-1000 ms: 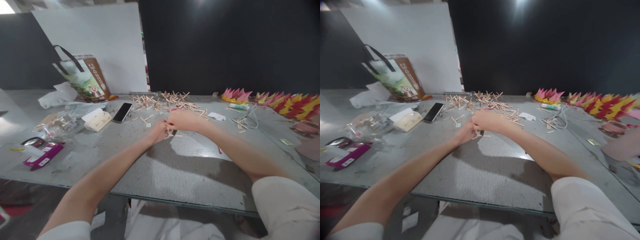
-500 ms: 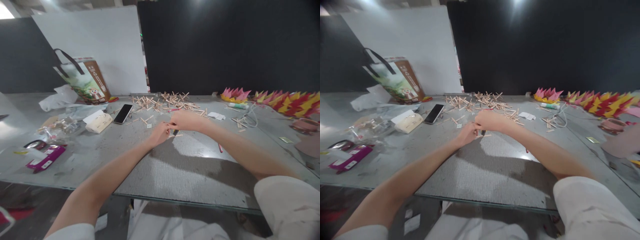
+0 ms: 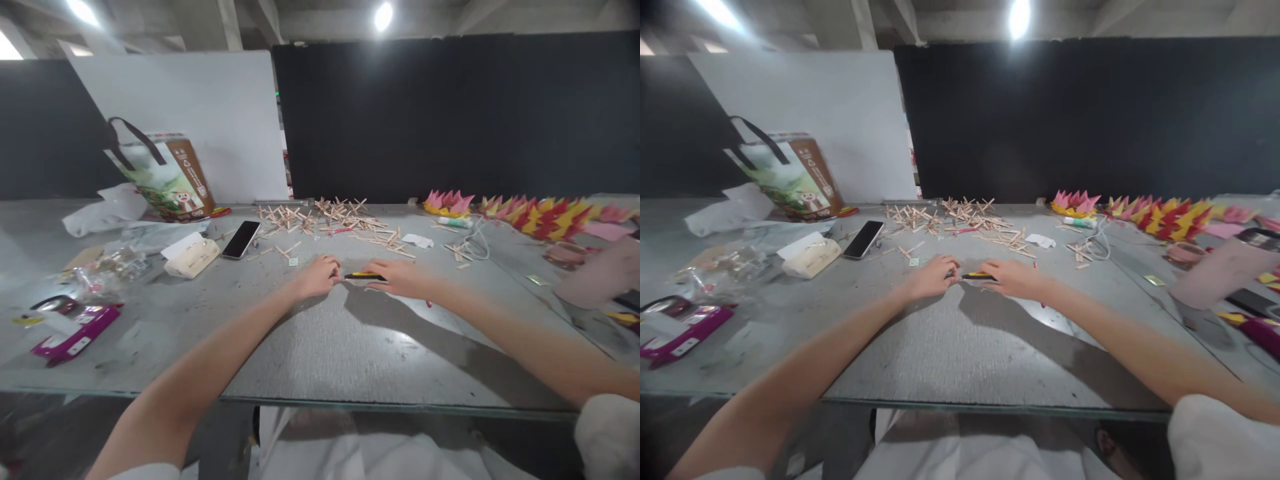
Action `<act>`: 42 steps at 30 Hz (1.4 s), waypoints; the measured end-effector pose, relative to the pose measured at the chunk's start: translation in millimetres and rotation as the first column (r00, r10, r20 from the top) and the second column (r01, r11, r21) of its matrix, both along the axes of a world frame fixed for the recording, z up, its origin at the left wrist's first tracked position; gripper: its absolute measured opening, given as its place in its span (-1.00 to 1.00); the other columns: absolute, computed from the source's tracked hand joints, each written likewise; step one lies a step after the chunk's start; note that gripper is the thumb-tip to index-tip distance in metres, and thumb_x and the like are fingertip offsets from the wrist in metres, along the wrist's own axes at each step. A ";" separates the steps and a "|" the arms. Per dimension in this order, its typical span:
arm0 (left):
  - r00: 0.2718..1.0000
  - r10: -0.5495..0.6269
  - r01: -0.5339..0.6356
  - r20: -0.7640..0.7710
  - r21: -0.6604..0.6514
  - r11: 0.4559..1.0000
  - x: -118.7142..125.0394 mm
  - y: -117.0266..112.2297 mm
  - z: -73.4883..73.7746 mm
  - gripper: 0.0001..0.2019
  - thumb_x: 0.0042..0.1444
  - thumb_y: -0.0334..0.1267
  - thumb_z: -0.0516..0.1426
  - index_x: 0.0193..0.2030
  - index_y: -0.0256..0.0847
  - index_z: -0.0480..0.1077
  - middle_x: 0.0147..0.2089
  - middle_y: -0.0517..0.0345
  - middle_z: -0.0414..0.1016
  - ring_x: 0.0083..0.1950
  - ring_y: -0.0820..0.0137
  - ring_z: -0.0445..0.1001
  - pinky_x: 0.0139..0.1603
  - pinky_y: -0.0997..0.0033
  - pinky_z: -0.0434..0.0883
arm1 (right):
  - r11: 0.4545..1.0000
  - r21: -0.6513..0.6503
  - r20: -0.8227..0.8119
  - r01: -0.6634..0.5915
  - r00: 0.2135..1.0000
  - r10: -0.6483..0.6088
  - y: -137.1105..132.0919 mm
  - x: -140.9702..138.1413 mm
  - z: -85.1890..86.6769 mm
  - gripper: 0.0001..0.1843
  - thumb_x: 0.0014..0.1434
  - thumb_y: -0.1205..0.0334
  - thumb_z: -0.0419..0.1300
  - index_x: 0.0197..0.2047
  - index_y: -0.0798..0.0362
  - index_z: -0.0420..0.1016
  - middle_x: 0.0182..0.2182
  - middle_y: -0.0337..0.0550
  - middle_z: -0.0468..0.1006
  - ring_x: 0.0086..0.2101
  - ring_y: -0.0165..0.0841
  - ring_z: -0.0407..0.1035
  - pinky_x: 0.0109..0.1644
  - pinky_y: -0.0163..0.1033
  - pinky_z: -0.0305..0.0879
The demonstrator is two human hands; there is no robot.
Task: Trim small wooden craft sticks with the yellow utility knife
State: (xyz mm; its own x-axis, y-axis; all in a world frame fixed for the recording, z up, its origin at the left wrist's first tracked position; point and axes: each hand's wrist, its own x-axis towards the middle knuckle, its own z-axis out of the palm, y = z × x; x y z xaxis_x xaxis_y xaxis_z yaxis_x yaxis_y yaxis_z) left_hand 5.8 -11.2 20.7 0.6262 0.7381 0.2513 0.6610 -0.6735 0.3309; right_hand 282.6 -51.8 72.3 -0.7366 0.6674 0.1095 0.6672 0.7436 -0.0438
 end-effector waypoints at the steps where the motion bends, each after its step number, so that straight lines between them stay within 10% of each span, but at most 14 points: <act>1: 0.999 0.048 -0.048 0.000 -0.012 0.999 2.6 -0.6 -1.8 -0.88 0.29 -0.30 0.20 -0.28 -0.22 0.50 0.12 -0.09 0.54 0.24 0.11 0.40 0.30 0.13 0.30 | 1.000 -0.003 -0.002 0.025 1.000 -0.025 -4.4 2.7 -9.1 -0.62 0.50 0.06 0.08 0.25 -0.01 0.49 0.06 0.07 0.60 -0.22 -0.21 0.56 -0.22 -0.19 0.31; 6: 0.955 0.277 -0.271 0.102 -0.069 0.960 13.7 -7.2 -15.7 -0.83 0.21 -0.33 0.26 -0.42 -0.22 0.45 -0.13 -0.12 0.53 0.11 0.03 0.42 0.20 0.06 0.31 | 0.993 -0.003 -0.063 0.115 0.991 -0.115 -20.9 2.6 -42.3 -0.52 0.52 0.15 -0.06 0.42 -0.03 0.33 0.07 0.10 0.59 -0.29 -0.17 0.59 -0.23 -0.12 0.41; 11: 0.904 0.333 -0.300 0.269 -0.155 0.941 19.5 -11.1 -24.2 -0.91 0.24 -0.41 0.18 -0.30 -0.19 0.44 -0.30 0.02 0.52 -0.11 0.16 0.52 0.04 0.17 0.37 | 0.986 -0.096 -0.442 0.139 0.881 -0.168 -27.2 -8.3 -49.3 -0.49 0.51 0.10 -0.06 0.46 -0.10 0.21 0.26 0.12 0.50 0.09 -0.06 0.53 0.15 0.04 0.44; 16: 0.819 0.351 -0.220 0.454 -0.317 0.923 26.7 -7.9 -20.9 -0.79 0.42 -0.30 -0.01 0.00 -0.23 0.44 -0.31 0.07 0.58 -0.36 0.36 0.53 -0.28 0.38 0.43 | 0.957 -0.236 -0.619 0.168 0.734 -0.281 -33.9 -19.5 -49.2 -0.48 0.47 0.10 0.00 0.42 0.00 0.20 0.08 0.08 0.60 -0.04 -0.11 0.54 0.10 0.00 0.43; 22: 0.534 0.392 0.055 0.749 -0.494 0.868 33.0 -10.6 -15.6 -0.80 0.40 -0.12 0.13 -0.05 -0.22 0.31 -0.23 0.00 0.67 -0.41 0.44 0.57 -0.26 0.39 0.51 | 0.928 -0.336 -0.597 0.158 0.727 -0.340 -38.4 -21.5 -49.3 -0.44 0.46 0.15 -0.01 0.46 -0.01 0.17 -0.09 -0.03 0.62 -0.26 -0.19 0.52 -0.15 -0.11 0.43; 33: 0.557 0.322 0.102 0.766 -0.448 0.888 39.7 -22.9 -14.8 -0.63 0.40 0.04 0.16 0.04 -0.17 0.16 -0.17 -0.05 0.70 -0.30 0.32 0.69 -0.20 0.30 0.58 | 0.987 -0.160 -0.702 -0.006 0.704 -0.110 -34.3 -21.9 -52.0 -0.41 0.47 0.20 -0.02 0.52 -0.12 0.15 0.41 0.02 0.36 0.32 -0.13 0.33 0.40 0.11 0.26; 42: 0.547 0.324 0.067 0.772 -0.426 0.902 38.8 -21.9 -18.6 -0.59 0.39 0.04 0.16 0.13 -0.18 0.16 -0.16 -0.06 0.70 -0.27 0.27 0.72 -0.19 0.27 0.60 | 0.994 -0.093 -0.703 -0.057 0.711 -0.025 -27.5 -20.5 -63.1 -0.40 0.49 0.21 -0.02 0.54 -0.23 0.13 0.42 -0.08 0.37 0.36 -0.14 0.30 0.46 0.18 0.22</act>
